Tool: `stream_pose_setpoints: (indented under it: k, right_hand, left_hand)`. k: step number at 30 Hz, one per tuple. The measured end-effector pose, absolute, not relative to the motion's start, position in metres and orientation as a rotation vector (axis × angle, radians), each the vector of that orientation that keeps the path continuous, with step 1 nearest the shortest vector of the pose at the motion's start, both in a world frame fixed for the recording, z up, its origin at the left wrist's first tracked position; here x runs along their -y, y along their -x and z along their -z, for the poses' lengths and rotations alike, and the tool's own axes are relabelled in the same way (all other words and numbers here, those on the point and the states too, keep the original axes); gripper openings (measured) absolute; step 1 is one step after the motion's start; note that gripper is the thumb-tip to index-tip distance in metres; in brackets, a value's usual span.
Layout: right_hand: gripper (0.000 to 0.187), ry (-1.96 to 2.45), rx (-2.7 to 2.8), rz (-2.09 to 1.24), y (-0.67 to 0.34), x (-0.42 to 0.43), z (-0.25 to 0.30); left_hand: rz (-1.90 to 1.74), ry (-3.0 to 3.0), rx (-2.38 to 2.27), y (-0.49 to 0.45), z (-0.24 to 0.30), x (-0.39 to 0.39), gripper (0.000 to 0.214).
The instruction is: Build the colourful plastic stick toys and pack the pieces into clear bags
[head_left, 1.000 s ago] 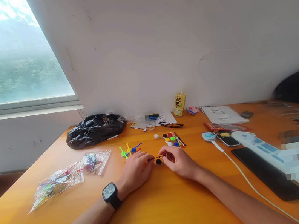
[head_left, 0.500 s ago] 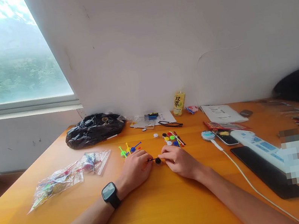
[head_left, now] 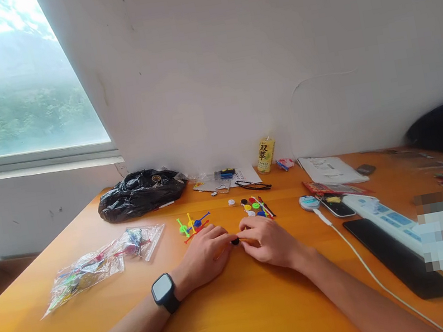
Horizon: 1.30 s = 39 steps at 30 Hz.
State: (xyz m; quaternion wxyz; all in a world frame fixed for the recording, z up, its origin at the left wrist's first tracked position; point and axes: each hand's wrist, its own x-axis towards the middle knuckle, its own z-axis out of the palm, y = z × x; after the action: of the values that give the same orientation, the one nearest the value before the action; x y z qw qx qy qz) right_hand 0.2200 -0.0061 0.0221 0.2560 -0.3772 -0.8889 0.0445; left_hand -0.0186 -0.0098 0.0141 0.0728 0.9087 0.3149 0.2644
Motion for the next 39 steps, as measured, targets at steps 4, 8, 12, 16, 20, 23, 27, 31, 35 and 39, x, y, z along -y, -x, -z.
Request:
stream_pose_setpoints:
  k: [4,8,12,16,20,23,27,31,35,39]
  right_hand:
    - [0.016,1.212,2.075,-0.059,-0.234,-0.005,-0.032]
    - [0.019,1.389,1.951,-0.025,-0.244,-0.014,-0.034]
    - [0.019,1.432,2.007,0.02,-0.241,-0.014,-0.028]
    - [0.019,1.413,2.044,0.055,-0.237,-0.012,-0.024]
    - [0.019,1.435,2.033,0.069,-0.239,-0.013,-0.022]
    - [0.02,1.485,1.976,0.071,-0.244,-0.016,-0.022]
    - [0.022,1.57,1.92,0.067,-0.249,-0.017,-0.023]
    - [0.025,1.639,1.996,0.047,-0.246,-0.016,-0.02]
    - [0.023,1.666,2.068,0.068,-0.24,-0.015,-0.012]
    - [0.02,1.691,2.103,0.064,-0.235,-0.017,-0.007]
  left_hand:
    - [-0.74,-2.761,-0.925,0.017,-0.02,0.013,0.023]
    - [-0.745,-2.758,-0.918,0.016,-0.021,0.014,0.018]
    - [-0.769,-2.733,-0.914,0.014,-0.018,0.014,0.014]
    - [-0.801,-2.717,-0.935,0.01,-0.014,0.014,0.011]
    - [-0.797,-2.734,-1.028,0.003,-0.011,0.014,0.006]
    - [-0.786,-2.763,-1.067,0.001,-0.009,0.014,0.009]
    - [-0.798,-2.782,-1.062,0.002,-0.006,0.016,0.006]
    - [-0.829,-2.77,-1.041,0.003,-0.002,0.015,0.006]
    - [-0.83,-2.736,-1.029,0.003,0.0,0.012,0.005]
    - [-0.818,-2.718,-1.058,0.003,-0.001,0.01,0.008]
